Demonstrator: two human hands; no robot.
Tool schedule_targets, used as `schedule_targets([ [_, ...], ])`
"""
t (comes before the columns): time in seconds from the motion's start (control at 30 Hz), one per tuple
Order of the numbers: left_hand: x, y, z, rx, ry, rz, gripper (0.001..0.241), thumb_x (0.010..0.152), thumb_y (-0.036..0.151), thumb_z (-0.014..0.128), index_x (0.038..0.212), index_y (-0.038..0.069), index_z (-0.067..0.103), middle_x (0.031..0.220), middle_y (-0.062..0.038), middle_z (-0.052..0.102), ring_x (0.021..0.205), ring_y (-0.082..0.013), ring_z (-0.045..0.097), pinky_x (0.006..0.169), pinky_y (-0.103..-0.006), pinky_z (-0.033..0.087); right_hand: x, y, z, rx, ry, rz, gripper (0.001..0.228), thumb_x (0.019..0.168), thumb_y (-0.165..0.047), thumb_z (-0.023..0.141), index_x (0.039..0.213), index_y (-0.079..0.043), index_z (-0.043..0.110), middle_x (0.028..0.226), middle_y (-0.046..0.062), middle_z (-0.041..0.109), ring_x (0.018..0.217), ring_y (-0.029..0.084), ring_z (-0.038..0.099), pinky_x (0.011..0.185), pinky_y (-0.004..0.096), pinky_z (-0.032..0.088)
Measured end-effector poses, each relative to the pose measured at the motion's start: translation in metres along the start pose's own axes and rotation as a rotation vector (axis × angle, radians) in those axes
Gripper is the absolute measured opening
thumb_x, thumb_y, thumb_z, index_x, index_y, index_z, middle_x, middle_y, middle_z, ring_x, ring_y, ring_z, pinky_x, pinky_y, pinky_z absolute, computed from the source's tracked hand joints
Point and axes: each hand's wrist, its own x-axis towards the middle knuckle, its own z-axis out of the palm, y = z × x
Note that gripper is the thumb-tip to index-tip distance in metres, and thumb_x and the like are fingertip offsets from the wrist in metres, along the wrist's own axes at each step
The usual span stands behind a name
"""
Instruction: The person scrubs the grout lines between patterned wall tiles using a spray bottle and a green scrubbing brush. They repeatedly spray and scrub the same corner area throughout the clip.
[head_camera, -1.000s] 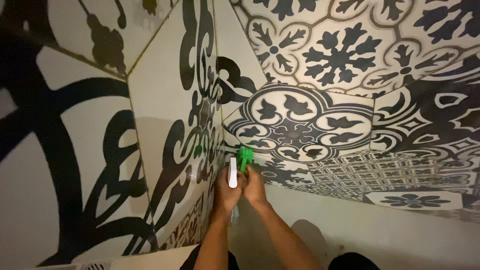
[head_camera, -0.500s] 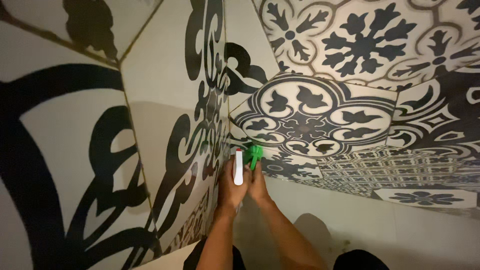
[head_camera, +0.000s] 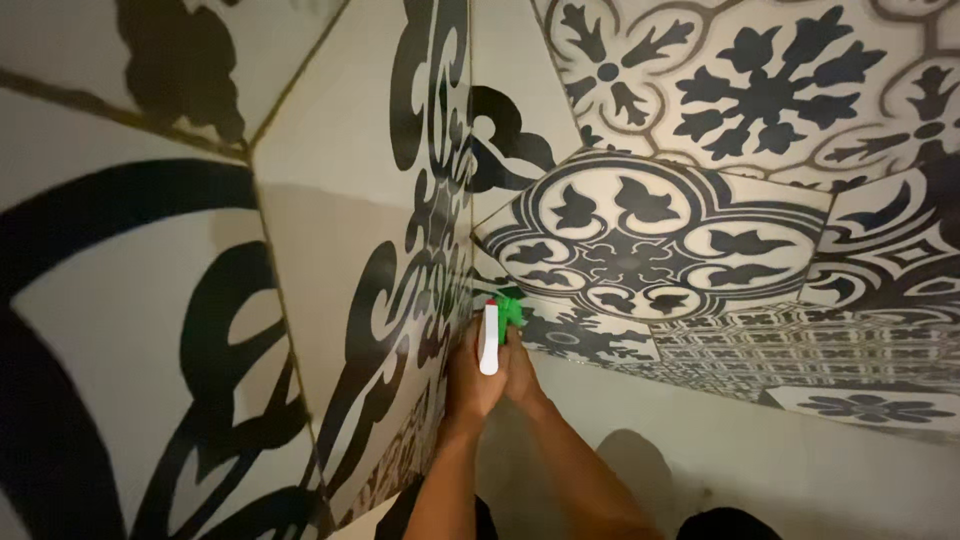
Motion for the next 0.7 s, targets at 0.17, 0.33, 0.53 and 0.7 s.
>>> schedule_targets([
  [0.17, 0.005, -0.004, 0.004, -0.012, 0.019, 0.039, 0.034, 0.085, 0.017, 0.068, 0.115, 0.001, 0.064, 0.104, -0.027, 0.068, 0.106, -0.0497, 0.065, 0.094, -0.0548, 0.053, 0.014, -0.001, -0.011, 0.059, 0.014, 0.136, 0.049, 0.114, -0.038, 0.044, 0.140, 0.003, 0.055, 0.140, 0.027, 0.061, 0.128, 0.028, 0.055, 0.117, 0.044, 0.037],
  [0.33, 0.007, -0.030, 0.015, 0.040, -0.008, -0.043, 0.037, 0.085, 0.024, 0.070, 0.117, 0.006, 0.063, 0.106, -0.024, 0.069, 0.108, -0.0455, 0.066, 0.096, -0.0513, 0.053, 0.010, -0.006, -0.018, 0.221, 0.041, 0.223, 0.045, 0.110, -0.038, 0.053, 0.141, -0.006, 0.060, 0.143, 0.011, 0.062, 0.121, 0.018, 0.060, 0.111, 0.034, 0.044],
  [0.53, 0.005, -0.055, 0.011, 0.218, -0.202, -0.320, 0.041, 0.085, 0.046, 0.068, 0.112, 0.016, 0.069, 0.106, -0.011, 0.077, 0.106, -0.0325, 0.073, 0.091, -0.0436, 0.058, -0.042, -0.076, 0.020, -0.885, -0.101, -0.208, 0.034, 0.095, -0.012, 0.066, 0.128, -0.010, 0.058, 0.116, 0.012, 0.069, 0.113, 0.029, 0.067, 0.101, 0.042, 0.052],
  [0.7, -0.001, -0.074, 0.002, 0.213, -0.473, -0.177, 0.080, 0.084, 0.019, 0.076, 0.152, -0.004, 0.039, 0.135, -0.033, 0.061, 0.128, -0.0474, 0.060, 0.105, -0.0545, 0.052, -0.026, -0.074, 0.030, -0.424, -0.237, -0.186, 0.060, 0.082, 0.017, 0.074, 0.134, -0.006, 0.055, 0.133, 0.015, 0.066, 0.124, 0.035, 0.066, 0.098, 0.040, 0.058],
])
